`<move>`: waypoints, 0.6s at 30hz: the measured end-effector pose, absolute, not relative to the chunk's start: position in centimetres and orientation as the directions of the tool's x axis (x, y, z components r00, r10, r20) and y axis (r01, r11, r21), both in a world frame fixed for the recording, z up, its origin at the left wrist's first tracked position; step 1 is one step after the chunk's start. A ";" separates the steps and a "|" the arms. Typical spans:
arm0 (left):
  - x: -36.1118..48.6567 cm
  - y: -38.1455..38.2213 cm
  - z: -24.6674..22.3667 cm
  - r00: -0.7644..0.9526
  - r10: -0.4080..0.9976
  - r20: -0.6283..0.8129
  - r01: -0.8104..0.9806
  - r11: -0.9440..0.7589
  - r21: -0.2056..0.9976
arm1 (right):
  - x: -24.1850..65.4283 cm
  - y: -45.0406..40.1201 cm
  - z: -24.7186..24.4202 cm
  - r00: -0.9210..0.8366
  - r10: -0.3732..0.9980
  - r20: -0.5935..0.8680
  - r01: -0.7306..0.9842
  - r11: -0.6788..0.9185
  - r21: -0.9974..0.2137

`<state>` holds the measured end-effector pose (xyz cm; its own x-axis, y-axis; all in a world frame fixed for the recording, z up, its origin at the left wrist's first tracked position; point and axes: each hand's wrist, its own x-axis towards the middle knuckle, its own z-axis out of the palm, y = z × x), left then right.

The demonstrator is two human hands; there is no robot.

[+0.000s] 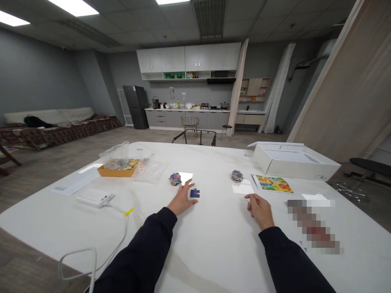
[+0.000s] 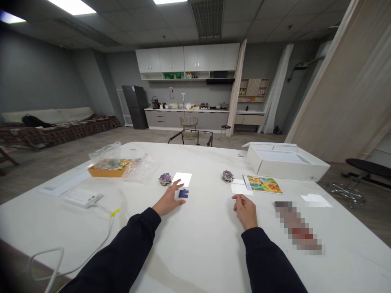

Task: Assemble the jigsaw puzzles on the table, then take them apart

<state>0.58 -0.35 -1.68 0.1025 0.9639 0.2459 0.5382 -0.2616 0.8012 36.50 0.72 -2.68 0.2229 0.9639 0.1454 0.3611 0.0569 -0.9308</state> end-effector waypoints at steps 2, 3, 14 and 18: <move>0.1 -0.4 -1.9 0.106 0.969 0.222 0.548 -0.243 0.800 | 36.6 0.8 -2.8 0.231 0.962 0.148 0.350 0.060 -0.935; -0.1 -0.4 -1.9 0.105 0.969 0.226 0.550 -0.246 0.798 | 36.6 0.8 -2.9 0.233 0.961 0.151 0.347 0.063 -0.936; -0.1 -0.8 -2.1 0.077 0.949 0.307 0.576 -0.293 0.763 | 36.5 0.7 -2.7 0.213 0.964 0.157 0.329 0.080 -0.941; -0.1 -0.7 -1.6 0.089 0.951 0.296 0.587 -0.290 0.756 | 36.4 0.6 -2.5 0.203 0.967 0.152 0.334 0.077 -0.940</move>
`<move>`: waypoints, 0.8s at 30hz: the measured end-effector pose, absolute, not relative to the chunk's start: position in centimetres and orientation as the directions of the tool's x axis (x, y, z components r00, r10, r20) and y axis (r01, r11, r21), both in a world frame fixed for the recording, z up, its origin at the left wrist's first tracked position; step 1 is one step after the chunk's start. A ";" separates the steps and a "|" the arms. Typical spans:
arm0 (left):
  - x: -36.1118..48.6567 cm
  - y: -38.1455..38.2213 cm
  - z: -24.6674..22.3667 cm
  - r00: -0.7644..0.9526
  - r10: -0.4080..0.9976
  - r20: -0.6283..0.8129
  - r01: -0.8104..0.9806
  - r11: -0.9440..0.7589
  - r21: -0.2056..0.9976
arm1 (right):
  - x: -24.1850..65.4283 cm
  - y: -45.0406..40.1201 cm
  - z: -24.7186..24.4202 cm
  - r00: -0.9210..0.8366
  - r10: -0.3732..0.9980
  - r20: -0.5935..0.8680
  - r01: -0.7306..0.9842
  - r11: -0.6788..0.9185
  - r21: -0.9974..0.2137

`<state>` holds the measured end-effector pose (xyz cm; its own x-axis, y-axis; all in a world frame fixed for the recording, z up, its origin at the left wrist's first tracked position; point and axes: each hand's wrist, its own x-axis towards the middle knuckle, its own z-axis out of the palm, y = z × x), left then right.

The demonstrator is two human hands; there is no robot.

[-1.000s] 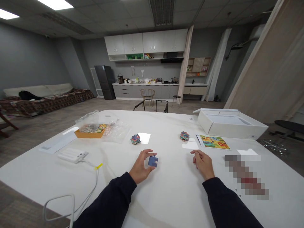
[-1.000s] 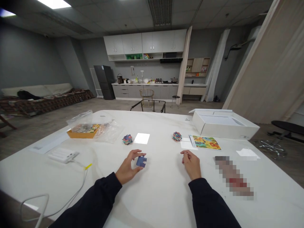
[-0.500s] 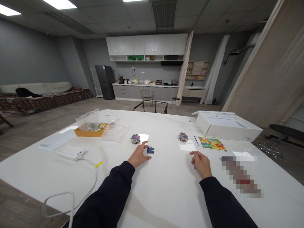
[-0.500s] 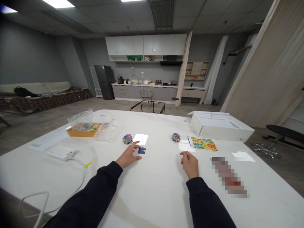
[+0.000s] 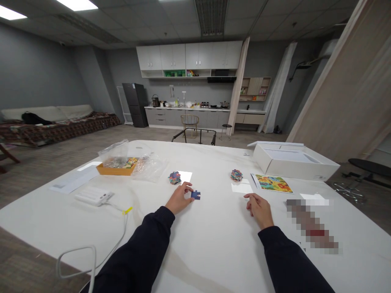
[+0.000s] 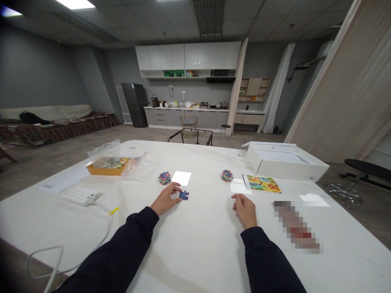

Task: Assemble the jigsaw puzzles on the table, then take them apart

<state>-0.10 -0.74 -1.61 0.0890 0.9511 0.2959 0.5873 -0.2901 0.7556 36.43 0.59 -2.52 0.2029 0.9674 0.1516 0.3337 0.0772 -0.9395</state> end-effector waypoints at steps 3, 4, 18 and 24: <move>0.1 -1.1 -0.7 0.127 0.938 0.324 0.587 -0.334 0.738 | 36.4 0.5 -2.4 0.202 0.967 0.157 0.339 0.082 -0.937; 0.1 -1.5 -0.2 0.157 0.928 0.338 0.583 -0.363 0.727 | 36.4 0.5 -2.4 0.202 0.966 0.159 0.340 0.084 -0.937; -0.2 -7.6 -0.1 0.367 0.872 0.324 0.524 -0.482 0.702 | 36.4 0.7 -2.5 0.191 0.972 0.140 0.350 0.065 -0.935; 0.2 -6.5 -1.0 0.210 0.928 0.308 0.625 -0.370 0.688 | 36.3 0.5 -2.4 0.172 0.976 0.137 0.354 0.068 -0.933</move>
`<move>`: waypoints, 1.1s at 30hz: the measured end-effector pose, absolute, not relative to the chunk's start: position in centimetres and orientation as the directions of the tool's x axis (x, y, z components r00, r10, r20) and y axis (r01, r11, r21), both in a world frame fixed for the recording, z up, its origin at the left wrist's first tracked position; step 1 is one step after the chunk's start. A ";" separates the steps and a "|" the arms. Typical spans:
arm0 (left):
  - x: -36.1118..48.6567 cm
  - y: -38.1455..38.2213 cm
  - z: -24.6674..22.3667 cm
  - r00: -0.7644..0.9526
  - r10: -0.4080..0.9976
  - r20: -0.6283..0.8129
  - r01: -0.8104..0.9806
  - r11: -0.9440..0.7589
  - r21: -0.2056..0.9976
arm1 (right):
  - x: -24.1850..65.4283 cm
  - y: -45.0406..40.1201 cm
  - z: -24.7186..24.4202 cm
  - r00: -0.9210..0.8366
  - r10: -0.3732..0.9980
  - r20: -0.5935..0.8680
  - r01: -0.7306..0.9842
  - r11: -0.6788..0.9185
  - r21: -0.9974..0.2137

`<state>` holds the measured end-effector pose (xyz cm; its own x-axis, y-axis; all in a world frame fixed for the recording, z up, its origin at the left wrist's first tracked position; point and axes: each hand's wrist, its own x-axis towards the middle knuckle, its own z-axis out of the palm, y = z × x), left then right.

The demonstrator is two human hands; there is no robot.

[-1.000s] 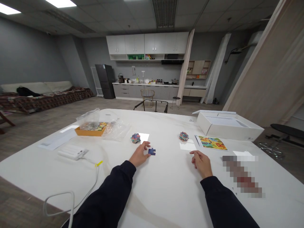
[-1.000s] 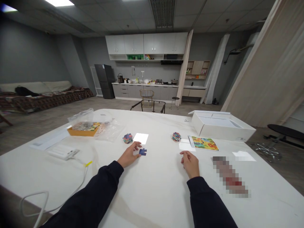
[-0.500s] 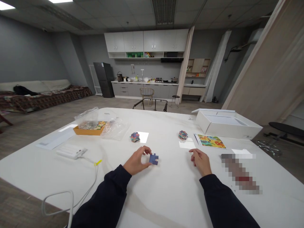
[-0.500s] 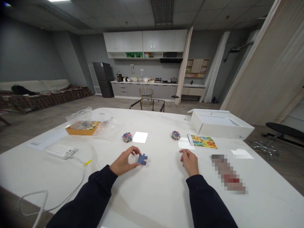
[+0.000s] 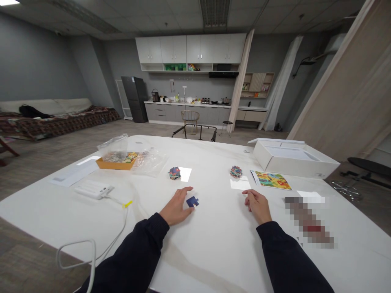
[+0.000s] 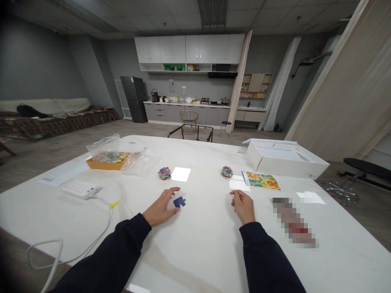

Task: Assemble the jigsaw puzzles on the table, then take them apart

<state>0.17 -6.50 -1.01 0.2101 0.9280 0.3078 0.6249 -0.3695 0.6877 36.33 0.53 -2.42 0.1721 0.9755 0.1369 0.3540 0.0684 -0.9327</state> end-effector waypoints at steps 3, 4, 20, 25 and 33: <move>1.0 -6.0 -1.4 0.149 0.942 0.301 0.647 -0.323 0.691 | 36.3 0.6 -2.4 0.173 0.976 0.130 0.355 0.062 -0.933; 1.3 -5.6 -1.6 0.147 0.946 0.288 0.628 -0.314 0.712 | 36.3 0.7 -2.4 0.173 0.976 0.130 0.354 0.061 -0.933; -0.5 1.6 -0.4 0.067 0.853 0.517 0.757 -0.381 0.531 | 36.7 0.8 -2.8 0.167 0.976 0.137 0.367 0.067 -0.928; -3.8 1.9 0.5 -0.367 0.724 0.584 0.813 -0.055 0.579 | 36.9 1.0 -3.1 0.153 0.978 0.138 0.358 0.075 -0.931; -4.3 2.9 -0.6 -0.393 0.745 0.539 0.773 -0.049 0.632 | 36.9 0.9 -3.1 0.157 0.976 0.150 0.351 0.087 -0.932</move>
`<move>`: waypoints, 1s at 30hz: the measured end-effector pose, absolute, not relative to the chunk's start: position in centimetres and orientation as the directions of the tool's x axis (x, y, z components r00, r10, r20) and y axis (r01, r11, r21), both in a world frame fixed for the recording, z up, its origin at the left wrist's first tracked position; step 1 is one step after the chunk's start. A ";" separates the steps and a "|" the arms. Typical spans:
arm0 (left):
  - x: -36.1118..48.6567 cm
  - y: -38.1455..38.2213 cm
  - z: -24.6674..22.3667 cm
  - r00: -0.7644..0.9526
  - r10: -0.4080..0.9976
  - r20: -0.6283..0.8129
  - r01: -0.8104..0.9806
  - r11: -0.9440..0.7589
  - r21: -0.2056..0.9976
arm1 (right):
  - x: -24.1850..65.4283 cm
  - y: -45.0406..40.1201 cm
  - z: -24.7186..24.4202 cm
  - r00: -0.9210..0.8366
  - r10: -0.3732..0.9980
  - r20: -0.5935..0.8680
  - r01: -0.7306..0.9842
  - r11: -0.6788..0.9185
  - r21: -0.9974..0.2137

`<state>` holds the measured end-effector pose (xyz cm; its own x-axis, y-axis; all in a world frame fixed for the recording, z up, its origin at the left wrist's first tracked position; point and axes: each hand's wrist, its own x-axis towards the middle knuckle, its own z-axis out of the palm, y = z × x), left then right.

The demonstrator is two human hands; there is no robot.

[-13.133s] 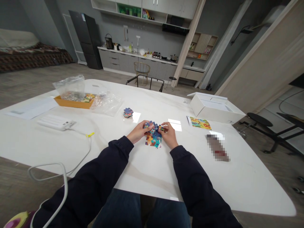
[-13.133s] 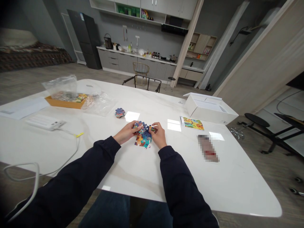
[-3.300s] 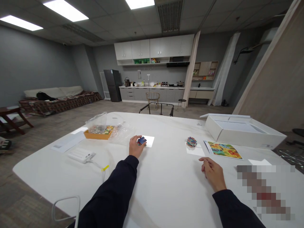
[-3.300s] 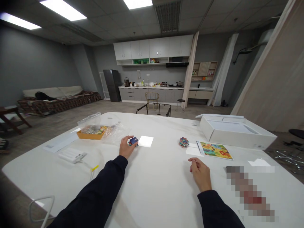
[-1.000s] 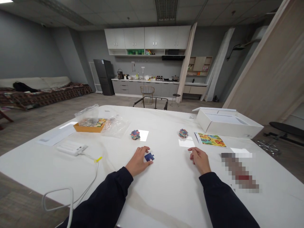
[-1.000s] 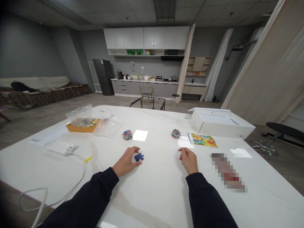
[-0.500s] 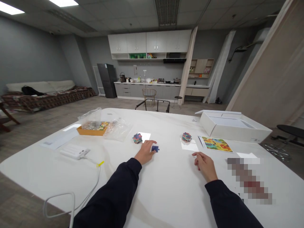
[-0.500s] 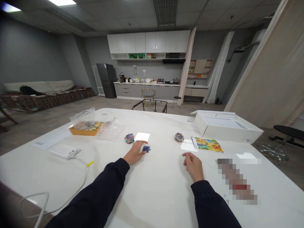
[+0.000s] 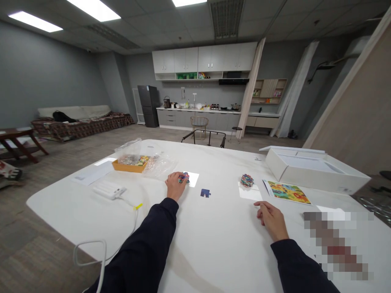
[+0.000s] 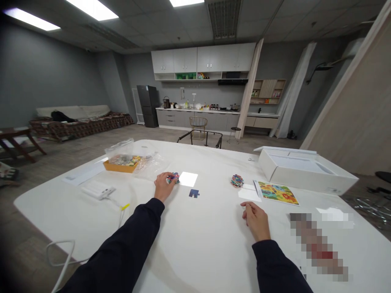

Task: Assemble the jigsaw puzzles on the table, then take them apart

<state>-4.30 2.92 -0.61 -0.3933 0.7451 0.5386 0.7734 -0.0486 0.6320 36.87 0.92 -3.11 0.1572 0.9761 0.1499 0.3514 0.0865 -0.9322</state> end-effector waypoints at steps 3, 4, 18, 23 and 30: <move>-4.0 2.3 0.3 -0.387 0.726 0.568 0.741 -0.121 0.660 | 36.9 0.9 -3.1 0.149 0.978 0.143 0.351 0.082 -0.933; -3.9 2.0 0.6 -0.333 0.748 0.574 0.727 -0.184 0.662 | 36.9 0.9 -3.1 0.149 0.979 0.141 0.352 0.081 -0.932; 0.1 -2.3 0.2 0.327 0.886 0.328 0.588 -0.462 0.664 | 36.9 1.0 -3.0 0.140 0.980 0.141 0.360 0.082 -0.929; 1.4 -2.9 -1.1 0.139 0.946 0.291 0.697 -0.303 0.650 | 36.9 1.0 -3.0 0.144 0.980 0.140 0.362 0.079 -0.929; 1.1 -2.1 -1.3 0.185 0.902 0.391 0.641 -0.412 0.648 | 36.7 0.9 -2.7 0.135 0.983 0.128 0.359 0.072 -0.930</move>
<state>1.12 -2.15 -1.31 0.1851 0.9018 0.3905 0.6409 -0.4121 0.6476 36.71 0.85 -2.67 0.1345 0.9826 0.1278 0.3592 0.0718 -0.9305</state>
